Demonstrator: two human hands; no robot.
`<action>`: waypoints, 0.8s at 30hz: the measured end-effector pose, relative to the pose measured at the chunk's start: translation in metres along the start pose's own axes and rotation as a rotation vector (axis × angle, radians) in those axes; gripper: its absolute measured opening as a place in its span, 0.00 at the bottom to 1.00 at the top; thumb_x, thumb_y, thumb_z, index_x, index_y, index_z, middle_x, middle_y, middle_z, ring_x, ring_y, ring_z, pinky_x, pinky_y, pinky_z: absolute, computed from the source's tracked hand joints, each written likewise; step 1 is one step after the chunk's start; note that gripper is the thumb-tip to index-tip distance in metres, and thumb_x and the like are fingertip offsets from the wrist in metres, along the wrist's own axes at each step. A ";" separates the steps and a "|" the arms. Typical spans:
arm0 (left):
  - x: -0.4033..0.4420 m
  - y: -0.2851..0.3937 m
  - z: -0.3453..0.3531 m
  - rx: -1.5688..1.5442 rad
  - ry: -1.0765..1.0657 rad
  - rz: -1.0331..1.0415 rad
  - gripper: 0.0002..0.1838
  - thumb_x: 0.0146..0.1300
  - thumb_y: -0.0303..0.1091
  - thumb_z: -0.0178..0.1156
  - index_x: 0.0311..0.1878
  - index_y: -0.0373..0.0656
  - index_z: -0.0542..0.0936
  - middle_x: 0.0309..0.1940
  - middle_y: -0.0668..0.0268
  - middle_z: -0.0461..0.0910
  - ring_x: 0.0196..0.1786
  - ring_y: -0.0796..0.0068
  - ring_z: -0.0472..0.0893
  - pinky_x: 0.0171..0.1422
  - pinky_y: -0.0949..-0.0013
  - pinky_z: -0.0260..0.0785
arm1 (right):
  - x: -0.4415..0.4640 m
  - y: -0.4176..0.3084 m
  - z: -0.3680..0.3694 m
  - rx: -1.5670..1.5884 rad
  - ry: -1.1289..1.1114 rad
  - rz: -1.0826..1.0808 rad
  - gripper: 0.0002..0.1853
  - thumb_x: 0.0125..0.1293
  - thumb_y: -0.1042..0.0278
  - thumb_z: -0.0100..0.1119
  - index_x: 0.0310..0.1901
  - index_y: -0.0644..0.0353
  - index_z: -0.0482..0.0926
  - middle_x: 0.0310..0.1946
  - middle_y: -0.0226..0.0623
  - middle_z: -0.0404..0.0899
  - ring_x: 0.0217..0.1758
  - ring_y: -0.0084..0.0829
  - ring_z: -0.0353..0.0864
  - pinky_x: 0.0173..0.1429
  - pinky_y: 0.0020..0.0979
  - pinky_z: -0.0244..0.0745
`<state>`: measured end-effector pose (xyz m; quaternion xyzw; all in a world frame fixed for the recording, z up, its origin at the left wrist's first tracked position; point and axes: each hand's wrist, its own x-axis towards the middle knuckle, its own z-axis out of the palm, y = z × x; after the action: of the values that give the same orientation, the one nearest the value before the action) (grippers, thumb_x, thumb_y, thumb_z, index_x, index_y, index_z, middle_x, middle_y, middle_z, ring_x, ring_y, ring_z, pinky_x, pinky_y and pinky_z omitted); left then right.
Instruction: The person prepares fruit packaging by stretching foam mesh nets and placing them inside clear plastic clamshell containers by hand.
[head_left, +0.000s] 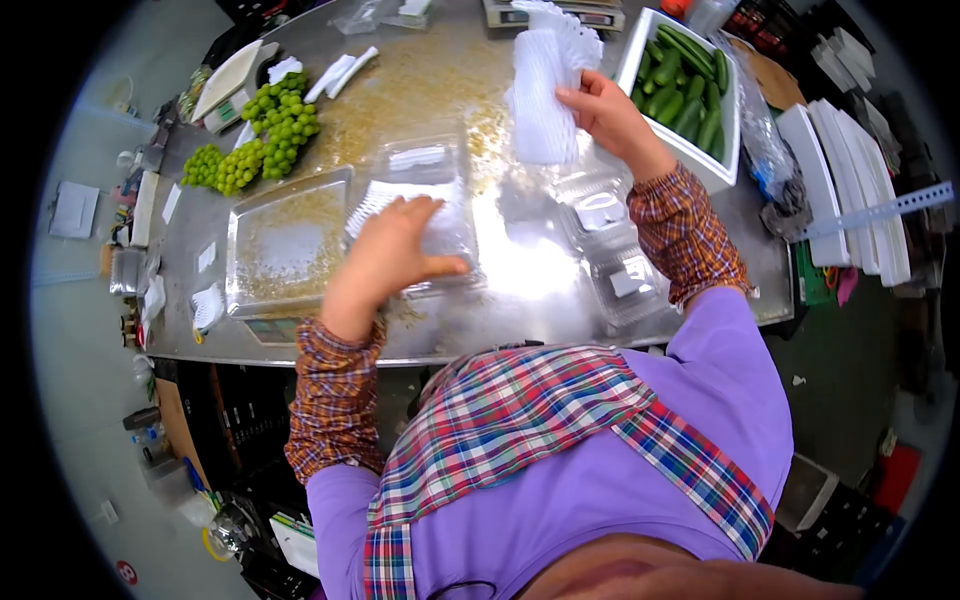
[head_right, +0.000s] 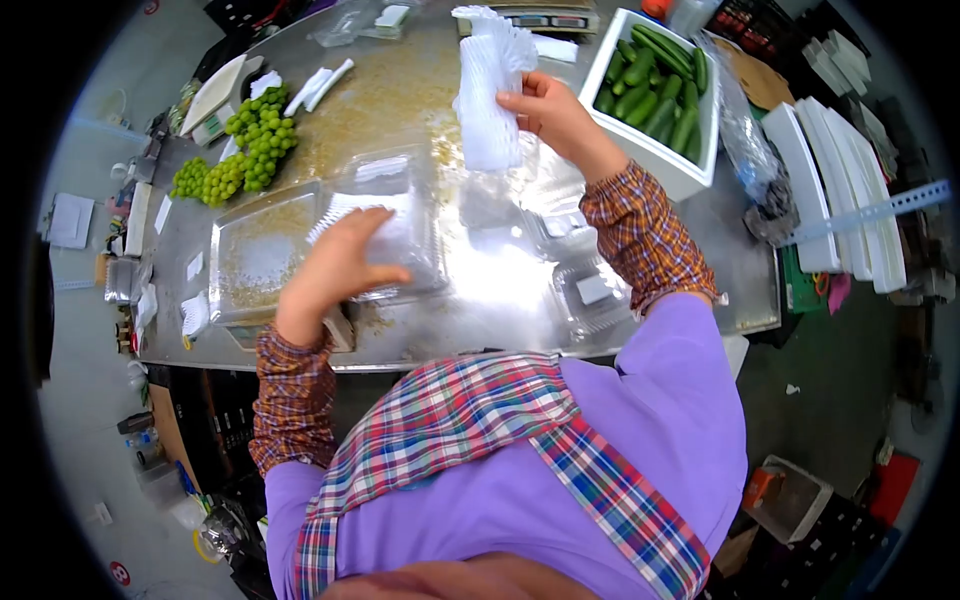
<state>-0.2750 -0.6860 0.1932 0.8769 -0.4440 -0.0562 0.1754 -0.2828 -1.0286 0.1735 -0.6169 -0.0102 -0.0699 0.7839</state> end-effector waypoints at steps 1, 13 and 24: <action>0.003 0.003 -0.004 -0.038 0.059 0.014 0.41 0.47 0.58 0.71 0.59 0.39 0.75 0.57 0.50 0.76 0.61 0.47 0.74 0.63 0.55 0.68 | -0.019 0.002 -0.003 0.017 0.007 0.023 0.22 0.64 0.69 0.62 0.57 0.69 0.70 0.49 0.37 0.78 0.51 0.29 0.80 0.57 0.33 0.76; 0.039 0.163 0.084 -0.718 0.090 0.073 0.35 0.53 0.40 0.71 0.63 0.36 0.70 0.51 0.54 0.76 0.47 0.51 0.79 0.58 0.57 0.70 | -0.216 0.027 0.022 0.231 0.294 0.116 0.25 0.65 0.62 0.64 0.58 0.68 0.72 0.50 0.38 0.79 0.53 0.31 0.79 0.57 0.33 0.75; 0.065 0.158 0.125 -0.970 0.053 -0.171 0.12 0.63 0.32 0.59 0.47 0.36 0.79 0.36 0.59 0.83 0.36 0.68 0.83 0.39 0.65 0.75 | -0.272 0.023 -0.070 0.014 0.594 0.078 0.24 0.66 0.55 0.61 0.53 0.70 0.75 0.46 0.37 0.81 0.45 0.25 0.81 0.51 0.26 0.75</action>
<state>-0.3874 -0.8558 0.1368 0.7287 -0.2888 -0.2483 0.5693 -0.5540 -1.0643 0.1065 -0.5640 0.2426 -0.2172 0.7588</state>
